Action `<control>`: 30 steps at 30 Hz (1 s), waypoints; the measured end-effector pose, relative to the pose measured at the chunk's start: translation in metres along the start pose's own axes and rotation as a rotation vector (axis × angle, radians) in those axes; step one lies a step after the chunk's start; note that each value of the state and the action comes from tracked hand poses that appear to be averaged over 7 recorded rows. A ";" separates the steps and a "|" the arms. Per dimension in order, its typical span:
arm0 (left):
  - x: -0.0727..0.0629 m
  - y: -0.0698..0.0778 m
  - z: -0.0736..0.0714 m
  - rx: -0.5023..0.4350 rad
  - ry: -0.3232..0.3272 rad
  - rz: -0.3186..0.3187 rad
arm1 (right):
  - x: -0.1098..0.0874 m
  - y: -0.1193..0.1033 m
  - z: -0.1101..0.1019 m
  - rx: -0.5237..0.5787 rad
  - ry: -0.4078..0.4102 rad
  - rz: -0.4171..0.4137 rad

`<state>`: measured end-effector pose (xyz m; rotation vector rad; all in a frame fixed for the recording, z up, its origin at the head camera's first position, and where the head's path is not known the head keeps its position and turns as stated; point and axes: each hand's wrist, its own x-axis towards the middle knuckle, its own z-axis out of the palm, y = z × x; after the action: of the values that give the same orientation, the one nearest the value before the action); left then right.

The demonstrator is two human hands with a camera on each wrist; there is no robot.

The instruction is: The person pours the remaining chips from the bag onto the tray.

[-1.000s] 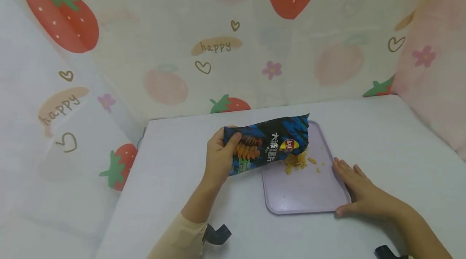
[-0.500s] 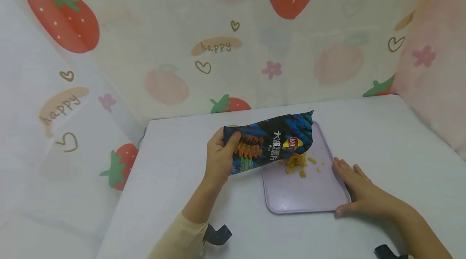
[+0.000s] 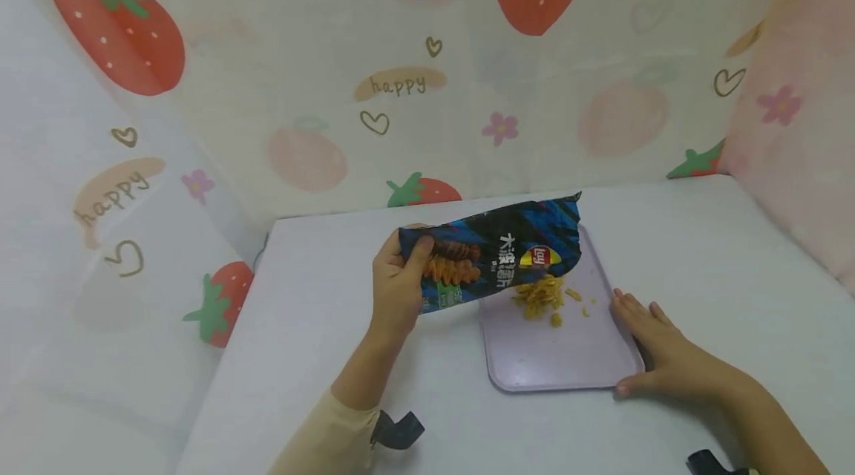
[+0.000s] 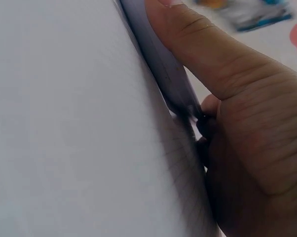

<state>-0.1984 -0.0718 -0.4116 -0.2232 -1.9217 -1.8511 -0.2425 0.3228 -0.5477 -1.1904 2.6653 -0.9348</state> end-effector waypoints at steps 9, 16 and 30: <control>-0.003 0.008 0.001 0.092 -0.039 -0.057 | 0.002 -0.004 0.002 0.029 -0.013 0.026; -0.001 0.021 -0.001 0.071 0.012 -0.047 | 0.005 -0.007 0.000 0.046 -0.042 0.078; -0.006 0.009 0.008 0.037 0.052 0.050 | 0.003 -0.007 0.000 0.049 -0.033 0.078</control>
<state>-0.1908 -0.0618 -0.4063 -0.2070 -1.8967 -1.7699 -0.2399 0.3173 -0.5435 -1.0749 2.6259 -0.9541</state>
